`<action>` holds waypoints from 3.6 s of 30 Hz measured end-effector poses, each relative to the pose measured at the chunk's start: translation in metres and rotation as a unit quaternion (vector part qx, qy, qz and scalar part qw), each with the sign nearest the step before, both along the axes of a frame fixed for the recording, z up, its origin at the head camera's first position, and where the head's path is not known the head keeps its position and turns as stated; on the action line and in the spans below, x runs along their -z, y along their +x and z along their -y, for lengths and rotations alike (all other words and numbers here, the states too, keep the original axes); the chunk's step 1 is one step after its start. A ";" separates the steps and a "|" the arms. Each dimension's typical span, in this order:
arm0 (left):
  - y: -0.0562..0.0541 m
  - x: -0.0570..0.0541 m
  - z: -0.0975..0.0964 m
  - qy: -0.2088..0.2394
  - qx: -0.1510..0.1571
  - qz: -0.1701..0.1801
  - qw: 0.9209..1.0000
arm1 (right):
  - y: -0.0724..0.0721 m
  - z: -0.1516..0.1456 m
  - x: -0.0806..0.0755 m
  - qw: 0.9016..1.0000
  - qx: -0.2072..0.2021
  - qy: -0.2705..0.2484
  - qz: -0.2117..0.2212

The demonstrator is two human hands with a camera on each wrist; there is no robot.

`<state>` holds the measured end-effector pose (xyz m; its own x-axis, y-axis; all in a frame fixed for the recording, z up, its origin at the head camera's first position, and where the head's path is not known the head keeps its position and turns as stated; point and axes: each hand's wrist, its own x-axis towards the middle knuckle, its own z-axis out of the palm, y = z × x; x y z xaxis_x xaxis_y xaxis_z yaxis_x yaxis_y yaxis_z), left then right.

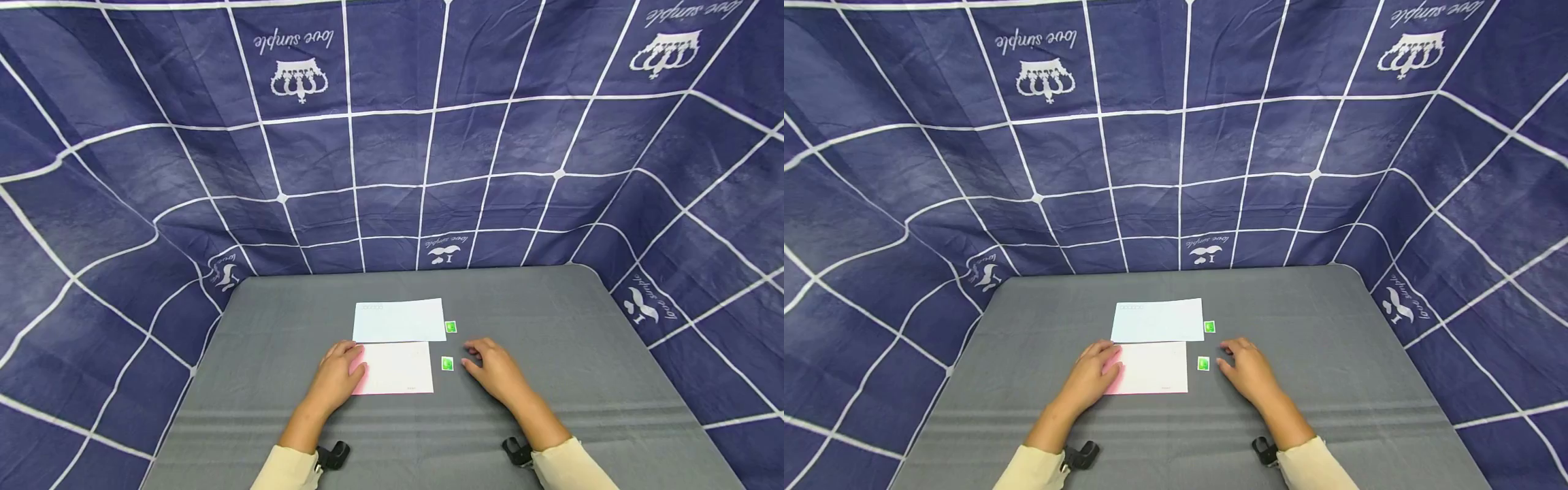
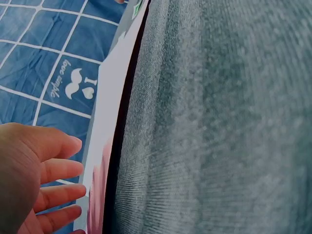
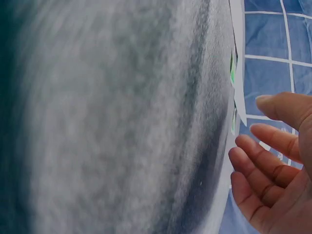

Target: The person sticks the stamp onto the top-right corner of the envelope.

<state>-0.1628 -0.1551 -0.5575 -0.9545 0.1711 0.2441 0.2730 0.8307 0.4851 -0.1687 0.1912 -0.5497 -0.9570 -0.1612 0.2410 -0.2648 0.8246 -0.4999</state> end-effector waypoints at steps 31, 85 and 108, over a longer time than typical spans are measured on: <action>0.013 -0.003 -0.013 -0.016 0.016 0.038 0.999 | -0.007 0.022 0.002 0.999 -0.025 0.010 0.028; 0.020 0.001 -0.015 -0.052 0.027 0.039 0.998 | -0.022 0.033 -0.008 0.981 -0.012 -0.138 0.139; 0.020 0.002 -0.014 -0.048 0.027 0.038 0.998 | -0.037 0.056 -0.009 0.972 -0.053 -0.169 0.155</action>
<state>-0.1430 -0.1412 -0.5599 -0.9586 0.2419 0.1503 0.2836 0.8599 0.4245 -0.2059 0.1352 -0.5411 -0.9746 -0.2241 -0.0010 -0.1317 0.5764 -0.8065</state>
